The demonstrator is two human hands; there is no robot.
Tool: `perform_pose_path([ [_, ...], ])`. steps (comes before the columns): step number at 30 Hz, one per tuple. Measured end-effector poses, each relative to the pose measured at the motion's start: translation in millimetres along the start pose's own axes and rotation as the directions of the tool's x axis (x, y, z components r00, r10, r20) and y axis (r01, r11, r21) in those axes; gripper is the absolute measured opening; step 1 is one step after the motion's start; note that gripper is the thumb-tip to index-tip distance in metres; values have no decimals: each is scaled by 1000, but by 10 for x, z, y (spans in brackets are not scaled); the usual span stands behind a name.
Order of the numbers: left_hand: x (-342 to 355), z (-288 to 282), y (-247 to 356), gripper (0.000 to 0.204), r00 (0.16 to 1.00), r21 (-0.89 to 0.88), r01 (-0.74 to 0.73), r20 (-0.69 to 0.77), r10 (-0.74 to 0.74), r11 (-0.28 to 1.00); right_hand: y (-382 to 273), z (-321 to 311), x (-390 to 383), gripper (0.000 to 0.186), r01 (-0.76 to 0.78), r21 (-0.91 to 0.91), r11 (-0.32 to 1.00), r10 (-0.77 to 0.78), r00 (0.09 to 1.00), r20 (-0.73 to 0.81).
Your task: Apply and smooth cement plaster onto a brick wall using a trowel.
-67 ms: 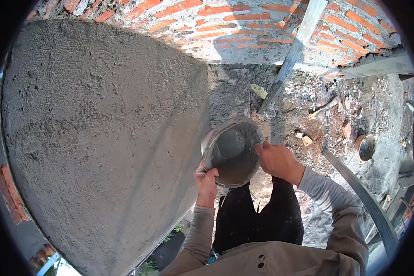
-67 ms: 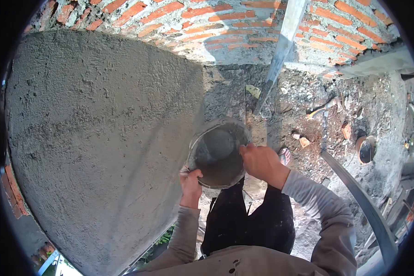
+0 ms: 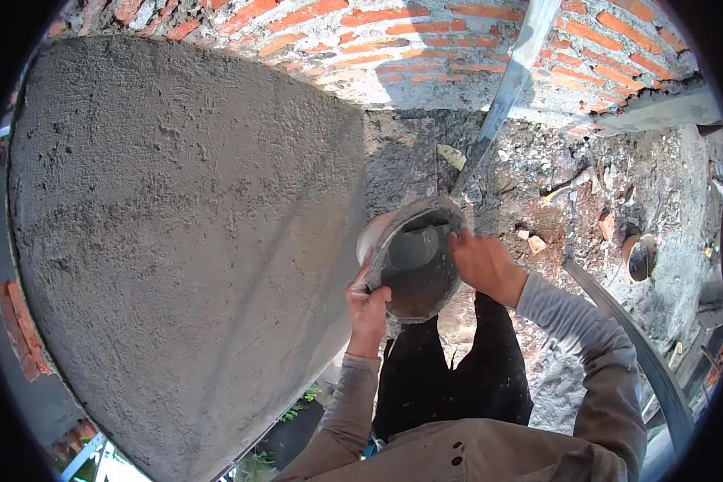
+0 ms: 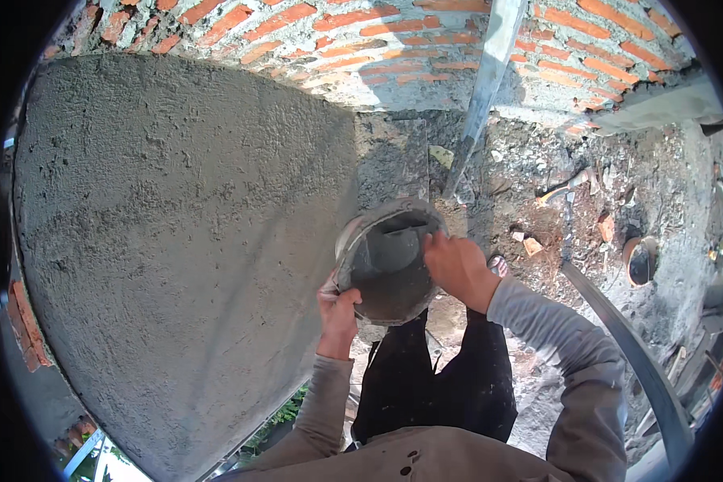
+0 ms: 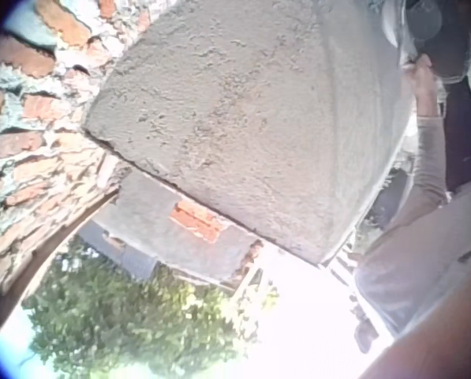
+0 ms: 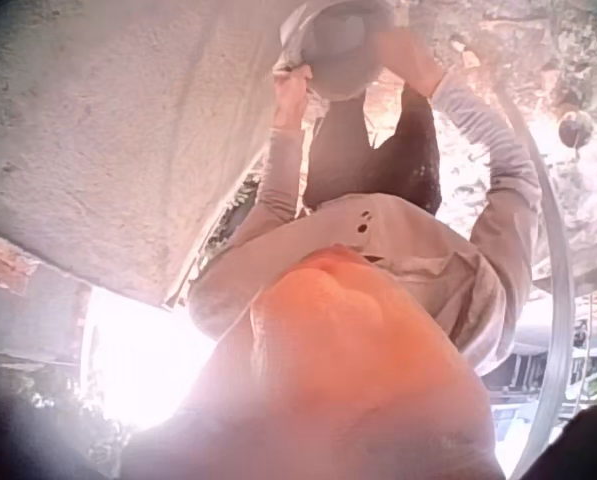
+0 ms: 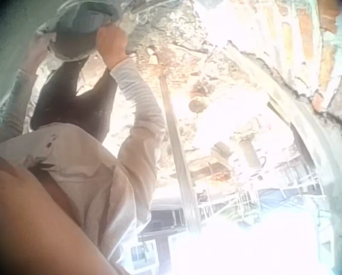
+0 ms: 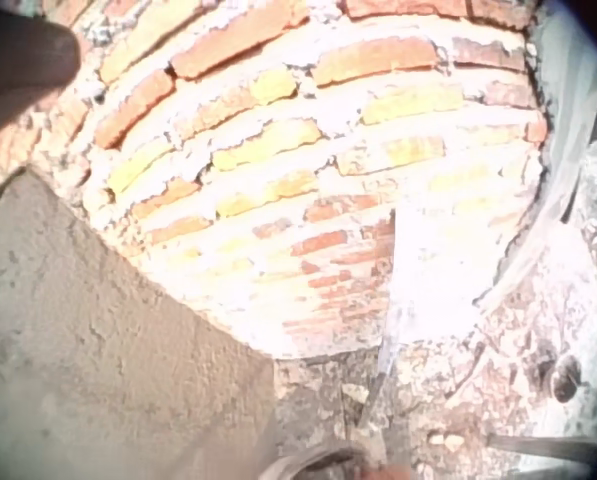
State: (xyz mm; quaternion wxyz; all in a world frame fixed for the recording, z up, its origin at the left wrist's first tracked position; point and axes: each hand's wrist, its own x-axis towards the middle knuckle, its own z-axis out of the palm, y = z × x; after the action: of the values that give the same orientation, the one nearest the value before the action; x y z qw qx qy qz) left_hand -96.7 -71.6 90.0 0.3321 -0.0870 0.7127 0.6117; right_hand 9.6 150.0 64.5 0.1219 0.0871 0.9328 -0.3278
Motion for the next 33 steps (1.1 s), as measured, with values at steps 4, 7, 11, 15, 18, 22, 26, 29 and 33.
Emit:
perform_pose_path([
  [4,-138,564,207,62,946,240,-304,194,261,922,126,213,-62,34,5,-139,990,9,994,105],
  [7,-156,668,246,63,948,200,-268,229,221,943,584,197,-121,21,91,110,990,-104,988,118],
  [11,-85,662,131,64,991,-37,80,113,-75,996,731,179,-281,28,-545,621,563,56,775,630],
  [15,181,395,-108,58,984,-198,146,127,-123,969,490,166,-553,28,-552,825,121,44,833,551],
  [18,297,285,-188,57,982,-441,182,42,-182,879,220,45,-539,26,-412,903,-124,74,903,423],
  [22,403,-206,-383,59,973,-517,140,-88,-214,845,-281,-246,-187,33,-34,965,-258,485,860,160],
  [26,378,-774,-314,57,933,-498,149,-214,-288,854,-676,-183,832,40,370,926,77,872,425,-242],
  [29,385,-950,-299,53,945,-435,127,-220,-243,891,-937,21,2145,37,314,889,334,937,-9,-349],
  [33,478,-1075,-279,47,925,-531,213,-160,-344,820,-2379,52,3044,29,472,819,328,482,662,-574],
])
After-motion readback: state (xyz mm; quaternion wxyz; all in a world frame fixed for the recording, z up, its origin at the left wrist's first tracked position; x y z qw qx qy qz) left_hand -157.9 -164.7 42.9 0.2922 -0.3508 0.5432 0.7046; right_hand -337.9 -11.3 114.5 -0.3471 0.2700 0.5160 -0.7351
